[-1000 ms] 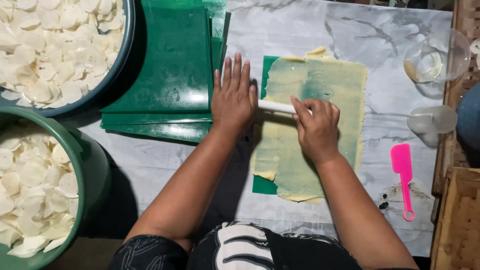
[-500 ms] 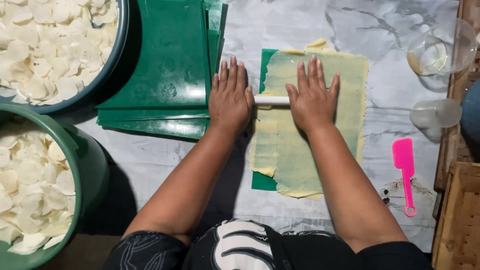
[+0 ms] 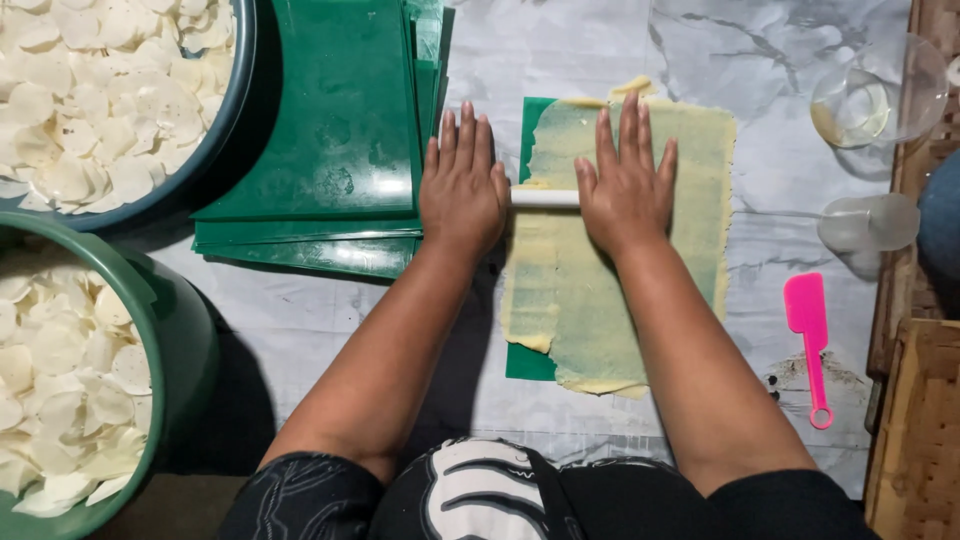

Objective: Flattening thin slices of dough on a green mat using a rolling pin to prepare them for further processing.

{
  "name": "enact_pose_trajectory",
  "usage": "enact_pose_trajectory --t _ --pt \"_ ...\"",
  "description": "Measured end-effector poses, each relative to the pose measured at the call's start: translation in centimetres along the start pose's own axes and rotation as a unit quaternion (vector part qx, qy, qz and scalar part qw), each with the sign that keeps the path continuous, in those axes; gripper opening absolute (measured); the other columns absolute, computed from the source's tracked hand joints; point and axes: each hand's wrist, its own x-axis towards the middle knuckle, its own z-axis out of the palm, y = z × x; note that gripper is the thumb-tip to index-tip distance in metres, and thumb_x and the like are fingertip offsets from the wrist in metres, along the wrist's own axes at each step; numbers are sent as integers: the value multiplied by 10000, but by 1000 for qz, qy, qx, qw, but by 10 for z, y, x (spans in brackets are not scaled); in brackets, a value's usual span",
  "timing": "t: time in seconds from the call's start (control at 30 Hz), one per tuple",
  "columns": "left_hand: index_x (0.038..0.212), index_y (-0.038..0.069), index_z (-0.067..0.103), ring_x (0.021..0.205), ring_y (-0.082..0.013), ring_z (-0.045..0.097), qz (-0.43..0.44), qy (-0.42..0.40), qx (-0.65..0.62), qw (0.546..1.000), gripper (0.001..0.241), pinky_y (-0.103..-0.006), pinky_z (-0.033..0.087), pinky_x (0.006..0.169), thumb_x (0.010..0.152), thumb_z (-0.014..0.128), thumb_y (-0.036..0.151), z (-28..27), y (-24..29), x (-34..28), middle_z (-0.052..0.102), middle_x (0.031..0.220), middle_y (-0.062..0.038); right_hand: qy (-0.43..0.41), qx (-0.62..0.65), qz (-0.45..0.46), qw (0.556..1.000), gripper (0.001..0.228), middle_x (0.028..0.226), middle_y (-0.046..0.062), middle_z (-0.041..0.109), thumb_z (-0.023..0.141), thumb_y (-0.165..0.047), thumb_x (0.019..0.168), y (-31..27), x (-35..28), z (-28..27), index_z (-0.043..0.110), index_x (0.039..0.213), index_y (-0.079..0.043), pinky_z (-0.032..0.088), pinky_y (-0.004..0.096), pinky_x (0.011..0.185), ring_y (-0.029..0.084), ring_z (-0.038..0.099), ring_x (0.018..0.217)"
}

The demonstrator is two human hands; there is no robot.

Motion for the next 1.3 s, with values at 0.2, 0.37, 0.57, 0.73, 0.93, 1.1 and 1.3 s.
enact_pose_trajectory --t 0.2,0.37,0.57,0.73,0.93,1.1,1.3 --pt "1603 53 355 1582 -302 176 36 -8 -26 999 616 -487 135 1281 1061 337 343 -11 2 -60 241 1699 -116 4 56 -38 998 674 1729 114 -10 191 -461 1087 19 -54 38 110 1654 -105 -36 522 1259 281 -35 1590" --pt "1637 93 283 1575 -307 67 19 -4 -7 1000 610 -524 112 1282 1103 430 350 -34 -3 7 90 1694 -115 12 81 30 996 687 1707 89 -139 183 -523 1099 10 -7 6 71 1689 -189 -145 684 1176 256 -127 1587" --pt "1648 123 271 1591 -302 77 19 -7 -14 1000 639 -524 47 1284 1063 388 351 -23 4 -37 117 1714 -114 59 20 -7 998 658 1712 170 15 277 -462 1095 23 -38 44 187 1669 -153 42 694 1205 316 10 1593" --pt "1615 76 339 1588 -343 168 21 -7 -54 998 631 -523 110 1282 1038 369 328 -18 4 -94 212 1715 -142 132 19 -56 989 641 1707 255 160 386 -375 1102 32 -86 71 296 1634 -29 171 672 1205 393 167 1582" --pt "1575 83 441 1559 -377 240 21 86 -58 994 600 -638 154 1229 1045 496 359 -28 0 -50 291 1672 -181 124 88 -18 988 680 1697 268 173 353 -502 1129 35 -41 53 339 1621 -33 -8 833 1113 405 123 1581" --pt "1654 123 247 1606 -334 49 -18 -33 -73 997 659 -610 1 1277 1105 311 481 -29 0 -56 71 1733 -136 132 77 -40 987 625 1713 225 127 325 -478 1124 25 -48 56 280 1655 -151 104 782 1175 376 142 1592" --pt "1600 165 390 1584 -310 195 61 44 -59 995 606 -562 80 1268 1070 379 458 -20 7 -158 264 1710 -94 138 61 -88 985 670 1690 260 238 342 -529 1078 37 -140 89 348 1622 -138 101 765 1154 416 203 1569"
